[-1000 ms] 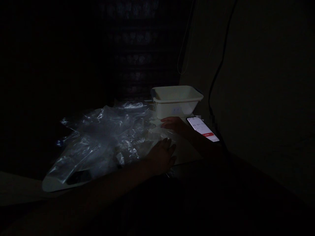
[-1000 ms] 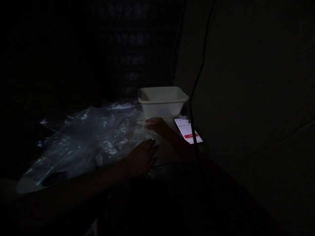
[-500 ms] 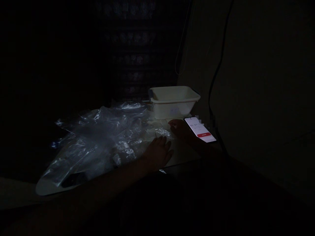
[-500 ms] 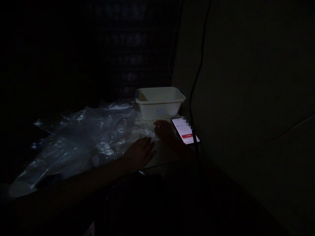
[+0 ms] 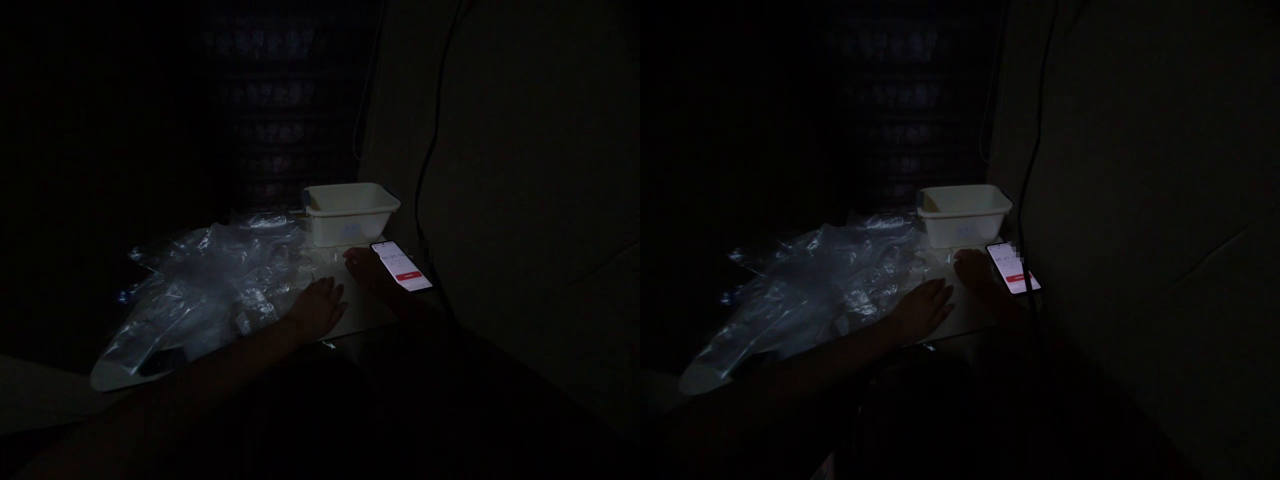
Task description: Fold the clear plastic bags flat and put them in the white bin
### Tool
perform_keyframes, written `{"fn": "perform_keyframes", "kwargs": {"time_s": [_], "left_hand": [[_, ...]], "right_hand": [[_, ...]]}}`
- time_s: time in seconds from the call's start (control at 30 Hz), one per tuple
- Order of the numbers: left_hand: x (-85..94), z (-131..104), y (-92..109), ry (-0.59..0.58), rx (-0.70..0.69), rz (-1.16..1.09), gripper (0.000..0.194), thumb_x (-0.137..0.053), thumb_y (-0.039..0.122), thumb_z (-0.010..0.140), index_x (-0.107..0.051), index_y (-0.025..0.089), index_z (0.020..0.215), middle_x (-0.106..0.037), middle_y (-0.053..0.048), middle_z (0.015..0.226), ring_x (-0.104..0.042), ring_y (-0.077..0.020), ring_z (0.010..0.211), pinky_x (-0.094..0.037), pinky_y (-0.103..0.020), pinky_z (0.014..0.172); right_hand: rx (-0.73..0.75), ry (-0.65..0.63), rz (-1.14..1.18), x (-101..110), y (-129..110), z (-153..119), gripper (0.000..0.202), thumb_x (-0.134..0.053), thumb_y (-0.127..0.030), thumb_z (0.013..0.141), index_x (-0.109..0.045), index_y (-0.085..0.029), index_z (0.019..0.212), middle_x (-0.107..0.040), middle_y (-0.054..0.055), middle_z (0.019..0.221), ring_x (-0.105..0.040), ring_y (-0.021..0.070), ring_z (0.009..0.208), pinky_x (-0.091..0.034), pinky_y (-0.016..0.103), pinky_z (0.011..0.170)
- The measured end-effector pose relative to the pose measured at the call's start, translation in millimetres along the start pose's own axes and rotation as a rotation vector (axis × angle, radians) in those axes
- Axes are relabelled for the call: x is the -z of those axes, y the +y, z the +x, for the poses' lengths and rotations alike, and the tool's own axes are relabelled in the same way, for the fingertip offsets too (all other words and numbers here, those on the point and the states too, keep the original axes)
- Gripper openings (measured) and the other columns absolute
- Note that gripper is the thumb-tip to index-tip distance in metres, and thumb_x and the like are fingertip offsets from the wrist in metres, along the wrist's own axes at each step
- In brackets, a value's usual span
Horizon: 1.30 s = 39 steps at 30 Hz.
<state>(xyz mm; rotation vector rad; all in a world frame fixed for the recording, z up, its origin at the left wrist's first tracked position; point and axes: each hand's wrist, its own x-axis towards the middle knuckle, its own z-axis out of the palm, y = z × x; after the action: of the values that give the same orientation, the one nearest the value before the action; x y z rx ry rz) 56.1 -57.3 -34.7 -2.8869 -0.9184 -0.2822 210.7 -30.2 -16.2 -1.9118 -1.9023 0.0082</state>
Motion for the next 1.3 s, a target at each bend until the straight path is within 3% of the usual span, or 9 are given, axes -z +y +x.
{"fn": "perform_keyframes", "kwargs": {"time_s": [0.2,0.43,0.67,0.83,0.97,1.17,1.3], "left_hand": [[1.8,2.0,-9.8,0.003,0.077,-0.047,0.040,-0.029,0.029,0.084,-0.038,0.007,0.117,-0.045,-0.017,0.119,-0.041,-0.0210,0.111,-0.037,-0.033,0.087],[-1.8,-3.9,-12.5,-0.033,0.013,0.014,0.032,-0.034,0.024,0.082,-0.048,0.007,0.104,-0.048,-0.017,0.114,-0.044,-0.0229,0.107,-0.036,-0.034,0.088],[2.1,-2.5,-7.0,-0.007,-0.001,-0.015,0.034,-0.032,0.029,0.084,-0.047,0.008,0.105,-0.050,-0.016,0.110,-0.046,-0.0222,0.103,-0.039,-0.034,0.085],[3.0,1.5,-15.8,0.006,0.004,-0.051,0.035,-0.028,0.030,0.085,-0.048,0.009,0.105,-0.053,-0.014,0.107,-0.047,-0.0202,0.101,-0.038,-0.033,0.085],[0.5,1.4,-21.6,-0.014,0.019,0.013,0.036,-0.029,0.029,0.085,-0.048,0.008,0.107,-0.050,-0.015,0.112,-0.046,-0.0215,0.104,-0.035,-0.033,0.088],[-0.1,-1.7,-21.7,-0.065,0.018,0.083,0.040,-0.031,0.032,0.083,-0.042,0.009,0.114,-0.044,-0.016,0.119,-0.042,-0.0243,0.109,-0.035,-0.035,0.087],[1.2,-3.0,-20.6,-0.089,0.014,0.084,0.040,-0.030,0.033,0.083,-0.043,0.009,0.113,-0.045,-0.016,0.119,-0.042,-0.0244,0.109,-0.035,-0.034,0.087]], "right_hand": [[-0.009,-0.106,-0.086,-1.1,4.8,-3.1,0.027,-0.038,-0.018,0.073,-0.059,-0.017,0.090,-0.063,0.005,0.092,-0.055,0.0151,0.086,-0.039,0.025,0.074],[-0.118,-0.067,-0.102,5.4,20.8,-6.4,0.029,-0.035,-0.017,0.075,-0.059,-0.017,0.091,-0.063,0.006,0.092,-0.056,0.0177,0.084,-0.040,0.027,0.070],[0.030,-0.131,-0.131,0.1,16.6,-5.3,0.029,-0.037,-0.013,0.075,-0.059,-0.015,0.094,-0.060,0.006,0.099,-0.052,0.0152,0.093,-0.037,0.025,0.080],[-0.006,-0.224,-0.165,11.4,10.6,-8.2,0.028,-0.038,-0.013,0.076,-0.059,-0.014,0.095,-0.059,0.007,0.100,-0.053,0.0153,0.092,-0.038,0.024,0.078],[0.068,-0.251,-0.239,11.9,11.8,-9.8,0.028,-0.037,-0.016,0.078,-0.059,-0.012,0.094,-0.059,0.009,0.099,-0.053,0.0169,0.089,-0.038,0.025,0.075],[0.060,-0.203,-0.260,7.3,15.2,-10.8,0.028,-0.037,-0.016,0.077,-0.059,-0.013,0.093,-0.060,0.009,0.096,-0.053,0.0180,0.087,-0.038,0.027,0.073],[0.161,-0.141,-0.144,-0.2,20.3,-10.3,0.029,-0.037,-0.012,0.075,-0.058,-0.014,0.095,-0.058,0.007,0.097,-0.050,0.0146,0.090,-0.035,0.025,0.079]]}}
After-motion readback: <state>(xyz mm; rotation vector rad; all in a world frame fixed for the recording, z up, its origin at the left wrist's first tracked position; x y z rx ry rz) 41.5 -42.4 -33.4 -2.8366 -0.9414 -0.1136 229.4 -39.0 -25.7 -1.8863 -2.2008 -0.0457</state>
